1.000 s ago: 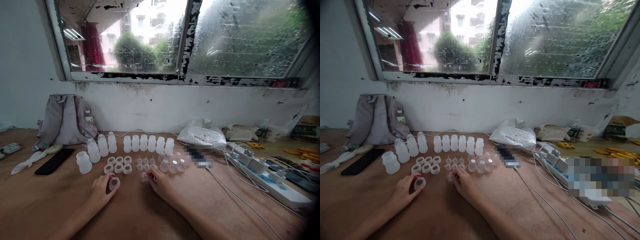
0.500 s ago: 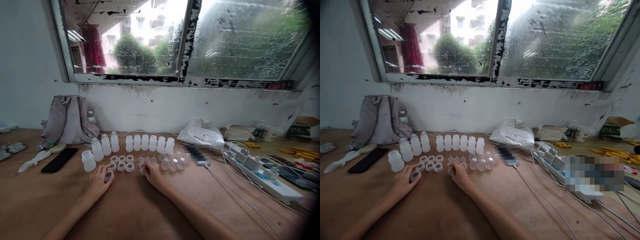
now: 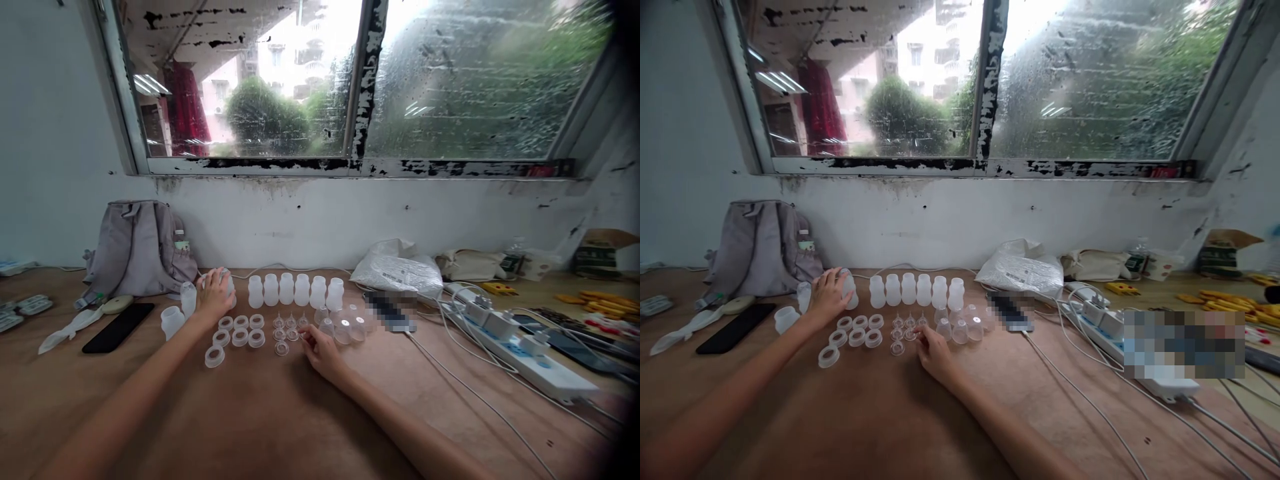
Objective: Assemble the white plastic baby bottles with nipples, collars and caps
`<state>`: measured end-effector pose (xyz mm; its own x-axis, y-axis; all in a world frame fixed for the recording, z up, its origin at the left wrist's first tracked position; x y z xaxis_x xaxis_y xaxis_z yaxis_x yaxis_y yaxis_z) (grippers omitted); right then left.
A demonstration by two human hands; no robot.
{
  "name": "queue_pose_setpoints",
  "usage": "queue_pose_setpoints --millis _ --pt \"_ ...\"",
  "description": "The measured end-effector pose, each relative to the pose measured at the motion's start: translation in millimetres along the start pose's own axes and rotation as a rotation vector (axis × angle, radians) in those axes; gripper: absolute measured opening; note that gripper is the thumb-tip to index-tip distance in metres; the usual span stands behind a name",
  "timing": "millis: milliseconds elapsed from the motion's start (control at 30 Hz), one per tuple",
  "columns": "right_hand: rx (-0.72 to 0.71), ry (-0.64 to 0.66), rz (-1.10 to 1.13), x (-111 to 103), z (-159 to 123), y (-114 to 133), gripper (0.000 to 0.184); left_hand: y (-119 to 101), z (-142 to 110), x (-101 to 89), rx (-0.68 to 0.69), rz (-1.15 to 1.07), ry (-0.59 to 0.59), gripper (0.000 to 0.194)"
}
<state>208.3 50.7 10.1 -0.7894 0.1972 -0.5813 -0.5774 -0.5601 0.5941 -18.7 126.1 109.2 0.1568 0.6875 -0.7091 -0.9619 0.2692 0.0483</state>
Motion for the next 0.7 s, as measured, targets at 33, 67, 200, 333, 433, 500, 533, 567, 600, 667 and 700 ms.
queue_pose_setpoints --millis 33,67,200,333,433,500,533,567,600,667,700 --pt "-0.003 -0.006 -0.024 -5.7 -2.9 -2.7 0.017 5.8 10.2 3.4 -0.03 0.012 -0.02 0.04" --pt "-0.003 -0.015 -0.044 -11.3 -5.6 -5.2 0.017 11.1 18.0 7.9 -0.061 0.013 -0.029 0.039" --pt "0.013 -0.068 -0.091 -28.0 -12.7 -8.9 0.016 15.4 26.4 22.3 -0.115 -0.026 -0.036 0.03" --pt "0.01 -0.091 -0.107 -30.5 -13.0 -4.0 0.015 -9.0 14.1 17.4 -0.021 -0.085 -0.048 0.025" --pt "0.006 -0.098 -0.096 -29.9 -12.3 0.0 0.016 -32.1 -1.5 -15.8 0.045 -0.255 -0.215 0.024" --pt "0.002 -0.103 -0.09 -30.7 -12.3 2.7 0.016 -45.0 -15.7 -43.4 0.037 -0.42 -0.349 0.025" --pt "-0.002 -0.105 -0.087 -31.1 -12.5 4.1 0.016 -52.9 -23.1 -53.6 0.027 -0.503 -0.383 0.026" --pt "-0.006 -0.107 -0.085 -31.5 -12.7 5.6 0.016 -62.3 -29.7 -59.1 0.014 -0.587 -0.376 0.026" --pt "-0.01 -0.107 -0.081 -31.8 -12.9 6.9 0.015 -72.4 -36.1 -60.3 -0.006 -0.67 -0.339 0.025" --pt "-0.017 -0.111 -0.067 -32.6 -13.2 9.2 0.015 -96.3 -49.7 -55.2 -0.026 -0.796 -0.238 0.023" --pt "-0.017 -0.116 -0.061 -33.4 -13.2 9.9 0.015 -108.8 -56.6 -48.6 -0.024 -0.844 -0.174 0.022"
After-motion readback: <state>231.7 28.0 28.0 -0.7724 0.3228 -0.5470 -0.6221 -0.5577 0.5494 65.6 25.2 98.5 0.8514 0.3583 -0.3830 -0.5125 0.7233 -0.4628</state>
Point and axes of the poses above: each hand's wrist, its own z-axis towards the middle knuckle, its own x-axis out of the palm, y = z × x, the point moved 10 cm from there along z, towards the middle knuckle
